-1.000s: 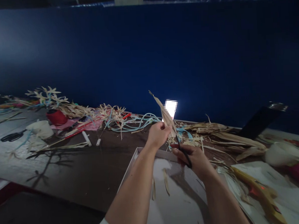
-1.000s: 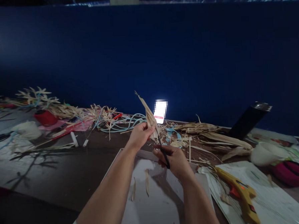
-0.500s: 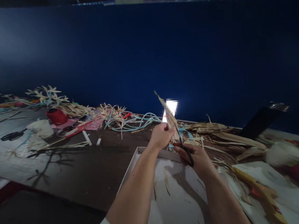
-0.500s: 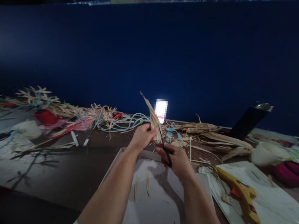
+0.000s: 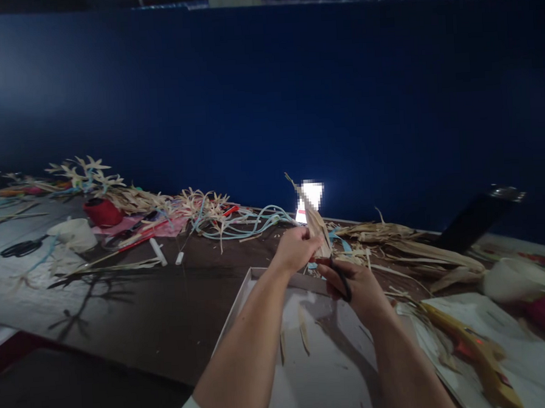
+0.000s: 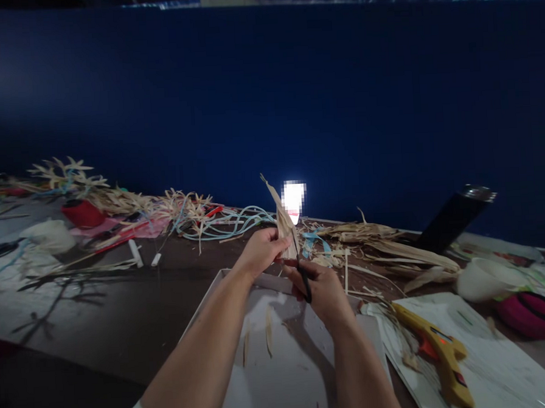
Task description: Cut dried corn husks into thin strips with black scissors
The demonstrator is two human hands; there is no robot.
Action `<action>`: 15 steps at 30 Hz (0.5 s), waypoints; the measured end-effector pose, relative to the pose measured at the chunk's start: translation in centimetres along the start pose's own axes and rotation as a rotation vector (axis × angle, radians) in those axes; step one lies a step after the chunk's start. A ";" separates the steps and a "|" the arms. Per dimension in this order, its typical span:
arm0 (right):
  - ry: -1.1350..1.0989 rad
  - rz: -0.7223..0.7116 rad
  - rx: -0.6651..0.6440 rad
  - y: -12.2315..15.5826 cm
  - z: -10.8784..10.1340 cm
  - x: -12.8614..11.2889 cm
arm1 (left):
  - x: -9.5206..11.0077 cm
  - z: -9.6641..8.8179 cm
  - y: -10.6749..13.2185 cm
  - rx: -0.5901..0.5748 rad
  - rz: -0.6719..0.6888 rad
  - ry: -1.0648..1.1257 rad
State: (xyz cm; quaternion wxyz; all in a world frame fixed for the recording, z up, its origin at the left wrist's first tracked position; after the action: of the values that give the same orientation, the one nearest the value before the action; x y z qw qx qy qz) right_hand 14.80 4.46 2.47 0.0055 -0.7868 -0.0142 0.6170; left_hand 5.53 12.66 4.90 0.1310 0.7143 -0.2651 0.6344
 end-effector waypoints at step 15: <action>0.025 -0.005 0.042 0.1 -0.4 -0.4 | -0.3 0.5 -0.2 -0.025 -0.026 0.101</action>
State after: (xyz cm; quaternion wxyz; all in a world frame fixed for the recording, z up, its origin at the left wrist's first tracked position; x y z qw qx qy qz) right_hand 15.07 4.34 2.93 0.0238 -0.7940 -0.0029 0.6075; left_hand 5.99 12.59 4.57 0.1613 0.6829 -0.2566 0.6646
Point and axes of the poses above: each hand's wrist, its own y-axis away from the middle knuckle, its own z-axis out of the palm, x = y × z, the point moved 10 cm from there along -y, towards the middle knuckle, and after that the axes turned 9 degrees about -x, right-handed, at the moved point
